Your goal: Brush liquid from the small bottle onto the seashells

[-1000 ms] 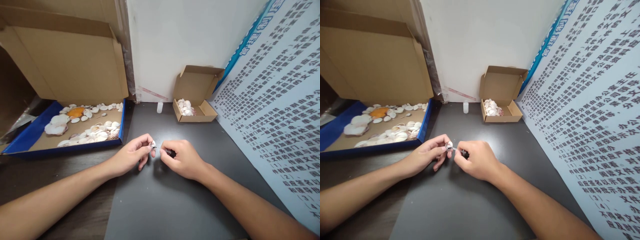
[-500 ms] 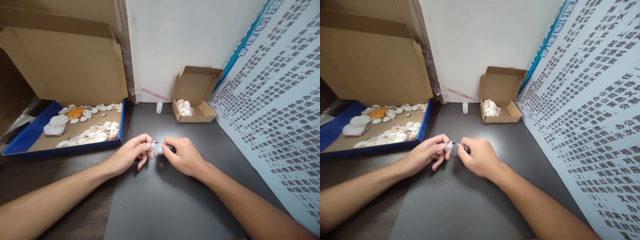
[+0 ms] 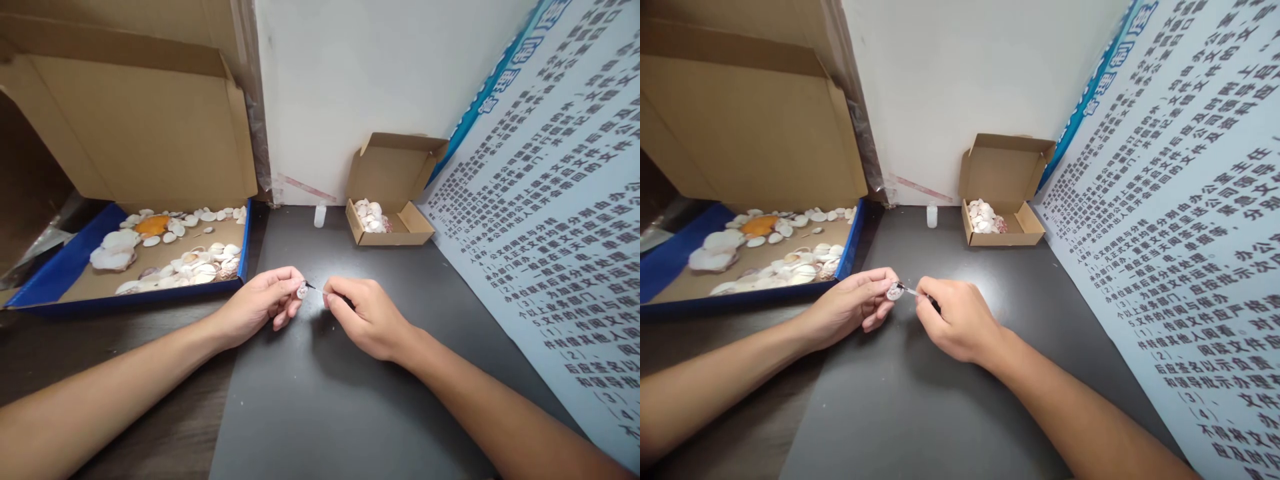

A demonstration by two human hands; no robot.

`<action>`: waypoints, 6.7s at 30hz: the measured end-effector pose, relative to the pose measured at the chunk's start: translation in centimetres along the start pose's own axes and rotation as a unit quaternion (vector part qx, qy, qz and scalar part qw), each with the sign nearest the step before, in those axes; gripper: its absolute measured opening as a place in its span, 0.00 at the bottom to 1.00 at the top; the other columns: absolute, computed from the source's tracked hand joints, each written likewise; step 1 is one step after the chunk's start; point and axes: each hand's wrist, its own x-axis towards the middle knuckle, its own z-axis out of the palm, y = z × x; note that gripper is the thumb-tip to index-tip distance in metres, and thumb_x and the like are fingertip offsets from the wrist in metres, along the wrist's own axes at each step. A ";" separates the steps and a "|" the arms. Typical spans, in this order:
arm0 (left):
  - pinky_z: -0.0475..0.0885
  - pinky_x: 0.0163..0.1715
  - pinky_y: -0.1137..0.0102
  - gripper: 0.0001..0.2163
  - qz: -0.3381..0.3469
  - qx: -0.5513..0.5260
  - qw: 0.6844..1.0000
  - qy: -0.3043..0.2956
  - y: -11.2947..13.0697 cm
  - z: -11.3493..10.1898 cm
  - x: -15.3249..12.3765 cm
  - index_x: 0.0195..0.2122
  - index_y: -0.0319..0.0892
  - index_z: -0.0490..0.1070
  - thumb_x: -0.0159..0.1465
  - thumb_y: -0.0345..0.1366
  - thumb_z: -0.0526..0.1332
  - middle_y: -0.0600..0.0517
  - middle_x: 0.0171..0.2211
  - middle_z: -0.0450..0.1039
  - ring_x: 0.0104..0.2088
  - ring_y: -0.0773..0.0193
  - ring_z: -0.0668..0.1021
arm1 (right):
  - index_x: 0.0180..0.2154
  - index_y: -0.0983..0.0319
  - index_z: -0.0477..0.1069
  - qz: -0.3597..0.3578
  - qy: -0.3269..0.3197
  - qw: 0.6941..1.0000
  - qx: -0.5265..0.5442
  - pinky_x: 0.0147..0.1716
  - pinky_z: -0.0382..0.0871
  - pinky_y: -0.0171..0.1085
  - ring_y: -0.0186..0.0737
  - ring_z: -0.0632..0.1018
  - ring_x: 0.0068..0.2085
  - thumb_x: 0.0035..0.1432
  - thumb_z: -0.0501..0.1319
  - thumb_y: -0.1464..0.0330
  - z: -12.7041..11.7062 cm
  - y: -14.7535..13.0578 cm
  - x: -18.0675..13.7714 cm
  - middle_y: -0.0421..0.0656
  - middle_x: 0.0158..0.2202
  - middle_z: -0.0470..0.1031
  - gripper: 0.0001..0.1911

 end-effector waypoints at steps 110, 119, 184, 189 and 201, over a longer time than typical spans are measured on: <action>0.52 0.17 0.76 0.12 0.014 -0.042 0.999 0.005 -0.3 0.0 0.2 0.28 0.43 0.59 0.58 0.42 0.62 0.64 0.16 0.52 0.17 0.75 0.54 | 0.44 0.67 0.76 -0.001 -0.097 0.833 -0.545 0.35 0.67 0.41 0.54 0.80 0.42 0.59 0.57 0.62 -8.2 0.8 17.2 0.56 0.43 0.80 0.18; 0.52 0.17 0.77 0.12 0.013 -0.034 0.999 0.008 -0.3 0.0 0.2 0.28 0.43 0.59 0.58 0.43 0.61 0.64 0.16 0.52 0.17 0.75 0.54 | 0.43 0.66 0.77 0.010 -0.100 0.821 -0.563 0.36 0.67 0.40 0.54 0.80 0.43 0.59 0.58 0.62 -8.4 1.0 17.5 0.56 0.43 0.80 0.17; 0.53 0.17 0.77 0.12 0.017 -0.046 0.999 0.001 -0.6 -0.3 0.4 0.28 0.43 0.59 0.60 0.41 0.61 0.63 0.16 0.52 0.16 0.74 0.55 | 0.44 0.67 0.75 0.073 -0.099 0.860 -0.495 0.36 0.67 0.40 0.52 0.79 0.42 0.62 0.52 0.65 -10.0 0.1 17.3 0.57 0.44 0.79 0.18; 0.53 0.15 0.78 0.11 0.012 -0.086 0.996 0.012 -0.5 -0.4 0.5 0.27 0.43 0.59 0.60 0.39 0.62 0.63 0.17 0.52 0.16 0.76 0.55 | 0.38 0.60 0.70 0.056 -0.058 0.890 -0.448 0.29 0.60 0.36 0.43 0.76 0.33 0.63 0.49 0.64 -9.8 -1.2 12.2 0.45 0.35 0.78 0.13; 0.66 0.17 0.77 0.09 0.043 -0.121 0.991 0.037 0.2 -0.1 0.2 0.29 0.41 0.63 0.60 0.37 0.64 0.59 0.21 0.62 0.17 0.75 0.61 | 0.31 0.58 0.59 -0.059 0.061 0.988 -0.129 0.27 0.56 0.34 0.34 0.64 0.24 0.60 0.50 0.70 -1.5 0.3 1.1 0.37 0.25 0.66 0.05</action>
